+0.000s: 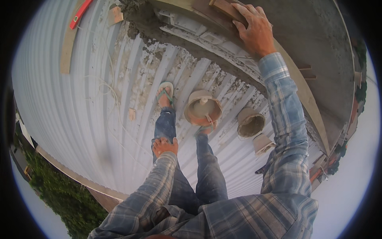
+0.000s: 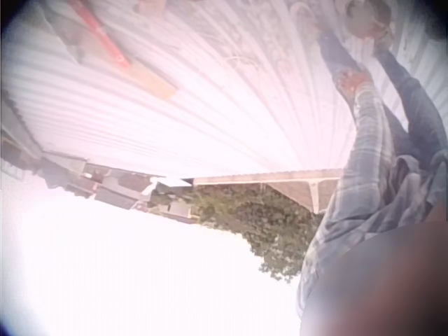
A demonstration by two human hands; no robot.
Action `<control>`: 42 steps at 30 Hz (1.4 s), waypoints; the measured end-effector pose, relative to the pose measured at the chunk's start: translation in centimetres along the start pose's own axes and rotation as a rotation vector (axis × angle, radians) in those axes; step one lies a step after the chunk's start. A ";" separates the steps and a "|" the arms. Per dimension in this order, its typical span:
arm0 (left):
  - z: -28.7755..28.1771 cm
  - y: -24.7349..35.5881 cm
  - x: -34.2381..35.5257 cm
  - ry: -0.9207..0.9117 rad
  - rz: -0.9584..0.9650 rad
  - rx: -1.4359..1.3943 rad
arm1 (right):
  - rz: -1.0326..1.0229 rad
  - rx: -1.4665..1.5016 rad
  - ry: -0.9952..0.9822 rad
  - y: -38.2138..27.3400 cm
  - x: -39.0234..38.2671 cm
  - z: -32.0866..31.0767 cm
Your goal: The person scoops cement from a bucket and applies it to a curved concrete beam on a corrugated metal roof. They smooth the surface with a trowel and a wooden straightedge, then continue applying and leveling the cement along the beam.
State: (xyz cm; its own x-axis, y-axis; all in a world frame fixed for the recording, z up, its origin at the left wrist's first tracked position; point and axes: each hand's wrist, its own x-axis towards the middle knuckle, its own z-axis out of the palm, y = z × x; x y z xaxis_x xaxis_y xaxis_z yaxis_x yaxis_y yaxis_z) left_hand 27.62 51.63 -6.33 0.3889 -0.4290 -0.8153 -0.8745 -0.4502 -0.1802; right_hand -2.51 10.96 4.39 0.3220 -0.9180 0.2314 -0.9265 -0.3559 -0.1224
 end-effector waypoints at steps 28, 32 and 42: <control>-2.4 1.1 1.4 -0.044 0.023 -0.038 | -0.123 0.183 -0.134 -0.9 4.9 1.6; -3.8 1.3 2.0 -0.051 0.050 -0.087 | -0.082 0.043 -0.147 1.9 4.1 2.2; -5.5 1.1 3.2 -0.040 0.090 -0.091 | 0.147 0.285 -0.232 2.1 2.6 -4.1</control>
State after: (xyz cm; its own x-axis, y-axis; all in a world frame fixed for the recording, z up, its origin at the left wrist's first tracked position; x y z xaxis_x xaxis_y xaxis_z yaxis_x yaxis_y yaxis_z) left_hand 29.48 45.48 -6.12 0.2968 -0.4401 -0.8475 -0.8748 -0.4811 -0.0565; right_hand -4.41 8.53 8.66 0.2554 -0.9664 -0.0286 -0.8852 -0.2218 -0.4089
